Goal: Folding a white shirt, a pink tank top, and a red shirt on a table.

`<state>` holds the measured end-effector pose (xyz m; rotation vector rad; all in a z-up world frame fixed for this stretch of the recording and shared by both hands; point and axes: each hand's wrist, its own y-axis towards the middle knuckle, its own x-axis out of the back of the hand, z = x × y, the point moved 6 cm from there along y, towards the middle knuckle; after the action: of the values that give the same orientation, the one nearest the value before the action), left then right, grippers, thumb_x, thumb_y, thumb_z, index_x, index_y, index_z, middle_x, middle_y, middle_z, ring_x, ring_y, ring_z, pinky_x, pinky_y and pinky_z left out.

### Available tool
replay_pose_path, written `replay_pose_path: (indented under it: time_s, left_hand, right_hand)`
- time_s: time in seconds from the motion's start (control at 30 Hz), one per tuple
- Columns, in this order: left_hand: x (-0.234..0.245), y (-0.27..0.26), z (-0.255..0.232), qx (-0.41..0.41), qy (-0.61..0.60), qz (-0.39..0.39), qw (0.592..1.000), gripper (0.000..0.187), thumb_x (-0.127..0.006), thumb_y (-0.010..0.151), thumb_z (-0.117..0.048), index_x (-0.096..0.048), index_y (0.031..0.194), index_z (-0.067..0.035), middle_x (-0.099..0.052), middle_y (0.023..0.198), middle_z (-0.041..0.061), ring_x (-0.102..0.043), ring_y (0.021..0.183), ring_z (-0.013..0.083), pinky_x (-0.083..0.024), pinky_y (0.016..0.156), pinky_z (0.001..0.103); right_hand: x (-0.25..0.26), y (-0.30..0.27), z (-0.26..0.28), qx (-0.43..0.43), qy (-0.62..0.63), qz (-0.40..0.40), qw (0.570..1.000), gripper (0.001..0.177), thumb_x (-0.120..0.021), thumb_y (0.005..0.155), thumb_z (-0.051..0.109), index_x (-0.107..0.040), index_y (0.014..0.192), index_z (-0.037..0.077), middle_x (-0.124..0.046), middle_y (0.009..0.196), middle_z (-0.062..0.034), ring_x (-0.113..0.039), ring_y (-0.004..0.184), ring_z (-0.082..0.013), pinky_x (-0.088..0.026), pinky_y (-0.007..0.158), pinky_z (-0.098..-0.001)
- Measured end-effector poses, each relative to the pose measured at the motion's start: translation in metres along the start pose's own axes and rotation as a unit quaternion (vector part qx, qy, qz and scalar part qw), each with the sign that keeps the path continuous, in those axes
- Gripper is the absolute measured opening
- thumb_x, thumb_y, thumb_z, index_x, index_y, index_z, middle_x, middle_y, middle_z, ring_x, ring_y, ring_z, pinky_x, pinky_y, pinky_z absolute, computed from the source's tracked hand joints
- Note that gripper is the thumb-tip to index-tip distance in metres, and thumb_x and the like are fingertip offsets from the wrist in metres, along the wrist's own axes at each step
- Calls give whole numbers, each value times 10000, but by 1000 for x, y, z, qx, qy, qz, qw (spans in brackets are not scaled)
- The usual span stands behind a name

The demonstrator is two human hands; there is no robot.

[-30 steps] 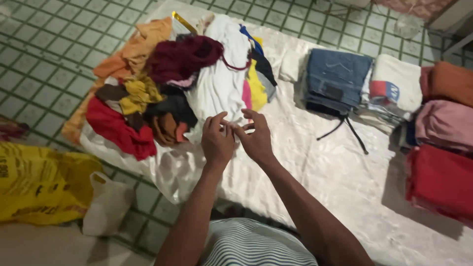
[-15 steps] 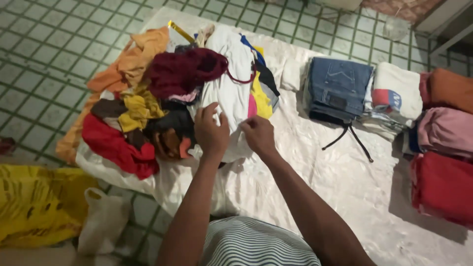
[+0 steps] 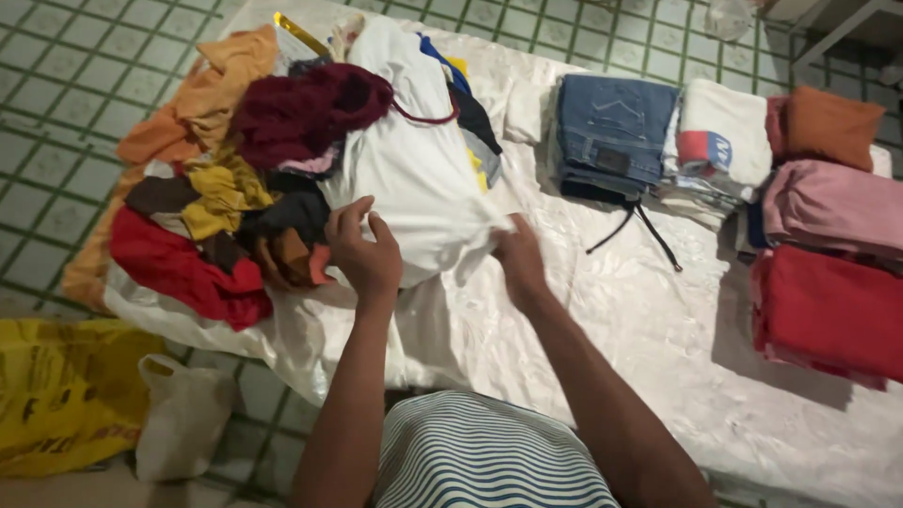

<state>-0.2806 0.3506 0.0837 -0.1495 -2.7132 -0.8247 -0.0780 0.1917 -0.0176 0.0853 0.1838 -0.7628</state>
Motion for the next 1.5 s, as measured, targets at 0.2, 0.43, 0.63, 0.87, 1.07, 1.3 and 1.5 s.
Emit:
replay_pose_path:
  time_s: [0.2, 0.43, 0.63, 0.87, 1.07, 1.3, 1.5]
  left_hand:
    - [-13, -44, -19, -36, -32, -26, 998, 272, -543, 978, 38, -681, 1193, -55, -610, 1195, 122, -582, 1165, 299, -552, 954, 392]
    - [-48, -112, -46, 8, -48, -32, 998, 248, -553, 984, 20, -692, 1176, -54, -637, 1153, 99, -630, 1077, 288, -511, 850, 399]
    - [-64, -159, -32, 164, -48, -19, 985, 210, -577, 971, -18, -691, 1140, -72, -636, 1122, 80, -652, 929, 236, -511, 743, 377]
    - [-82, -195, 1, 114, 46, 49, 991, 249, -630, 942, -69, -698, 1181, -88, -654, 1188, 91, -647, 1028, 276, -546, 890, 433]
    - [-82, -222, -19, 108, 258, 265, 923, 697, -873, 660, -323, -640, 1301, -180, -559, 1351, 138, -491, 1232, 434, -373, 943, 689]
    - [-74, -252, -22, 38, 288, 367, 884, 367, -699, 869, -238, -744, 1232, -207, -705, 1158, 69, -626, 1167, 286, -313, 1070, 594]
    - [-41, -252, -59, 61, 342, 370, 862, 324, -722, 764, -366, -799, 980, -138, -705, 1019, 98, -600, 1086, 291, -306, 966, 531]
  right_hand:
    - [84, -42, 65, -122, 202, -209, 949, 386, -521, 956, 158, -488, 1341, 143, -681, 1251, -103, -677, 1081, -214, -537, 974, -383]
    - [172, -82, 83, -153, 142, -102, 973, 397, -655, 986, 262, -550, 1287, 25, -644, 1173, -122, -675, 1032, -250, -568, 905, -426]
    - [267, -100, 66, -163, 157, -122, 966, 456, -687, 937, 249, -605, 1303, -9, -711, 1119, -114, -701, 1001, -247, -570, 899, -420]
    - [323, -135, 75, -170, 242, -151, 943, 365, -488, 1013, 258, -591, 1308, 69, -710, 1223, -127, -702, 1091, -291, -569, 985, -451]
    - [378, -156, 50, -175, 220, -223, 933, 321, -509, 997, 195, -615, 1271, 65, -704, 1154, -122, -712, 1022, -289, -589, 923, -453]
    - [421, -176, 19, -71, -164, -338, 924, 499, -718, 854, 73, -595, 1335, 23, -650, 1191, -97, -637, 1051, -221, -526, 895, -372]
    - [359, -197, 30, 8, -501, -283, 818, 630, -813, 759, 111, -588, 1334, -18, -632, 1273, -241, -598, 1187, -388, -472, 1012, -467]
